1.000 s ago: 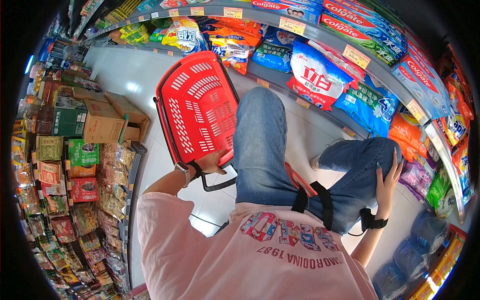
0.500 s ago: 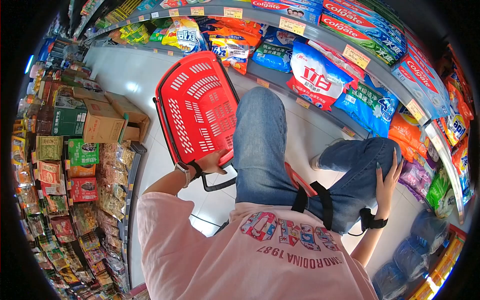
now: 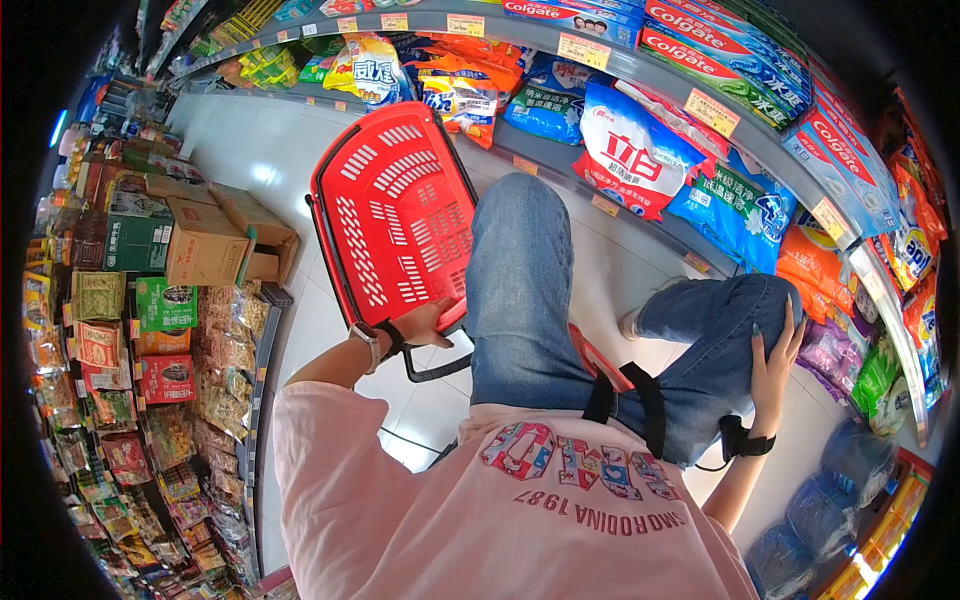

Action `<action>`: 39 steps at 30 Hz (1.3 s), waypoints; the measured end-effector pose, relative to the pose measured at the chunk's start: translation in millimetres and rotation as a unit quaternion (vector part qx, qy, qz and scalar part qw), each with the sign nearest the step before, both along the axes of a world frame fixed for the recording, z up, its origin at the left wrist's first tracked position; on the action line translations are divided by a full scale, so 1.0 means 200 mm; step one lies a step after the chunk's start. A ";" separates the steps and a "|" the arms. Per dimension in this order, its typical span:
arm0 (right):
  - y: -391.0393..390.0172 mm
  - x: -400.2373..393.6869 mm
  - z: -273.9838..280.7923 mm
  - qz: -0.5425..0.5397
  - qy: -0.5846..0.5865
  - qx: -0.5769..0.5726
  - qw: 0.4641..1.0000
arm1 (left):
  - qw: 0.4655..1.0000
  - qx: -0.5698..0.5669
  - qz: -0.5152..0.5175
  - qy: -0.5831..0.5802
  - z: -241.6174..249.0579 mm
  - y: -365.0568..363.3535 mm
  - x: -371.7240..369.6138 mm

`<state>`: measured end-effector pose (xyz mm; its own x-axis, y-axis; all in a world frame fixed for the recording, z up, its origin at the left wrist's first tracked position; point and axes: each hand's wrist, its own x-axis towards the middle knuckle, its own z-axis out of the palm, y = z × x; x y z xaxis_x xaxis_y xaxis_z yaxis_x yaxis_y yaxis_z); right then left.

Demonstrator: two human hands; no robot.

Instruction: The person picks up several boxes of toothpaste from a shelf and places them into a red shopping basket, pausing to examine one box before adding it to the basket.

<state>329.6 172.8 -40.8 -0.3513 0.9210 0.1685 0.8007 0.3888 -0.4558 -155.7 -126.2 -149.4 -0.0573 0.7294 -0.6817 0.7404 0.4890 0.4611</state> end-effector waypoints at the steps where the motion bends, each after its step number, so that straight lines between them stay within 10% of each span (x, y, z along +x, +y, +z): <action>1: 0.00 0.00 0.00 -0.001 0.001 0.000 1.000 | 1.000 0.004 0.004 -0.002 -0.02 -0.01 -0.01; 39: 0.00 0.01 -0.01 0.005 -0.007 0.000 1.000 | 1.000 0.017 -0.006 -0.020 -0.04 0.00 -0.05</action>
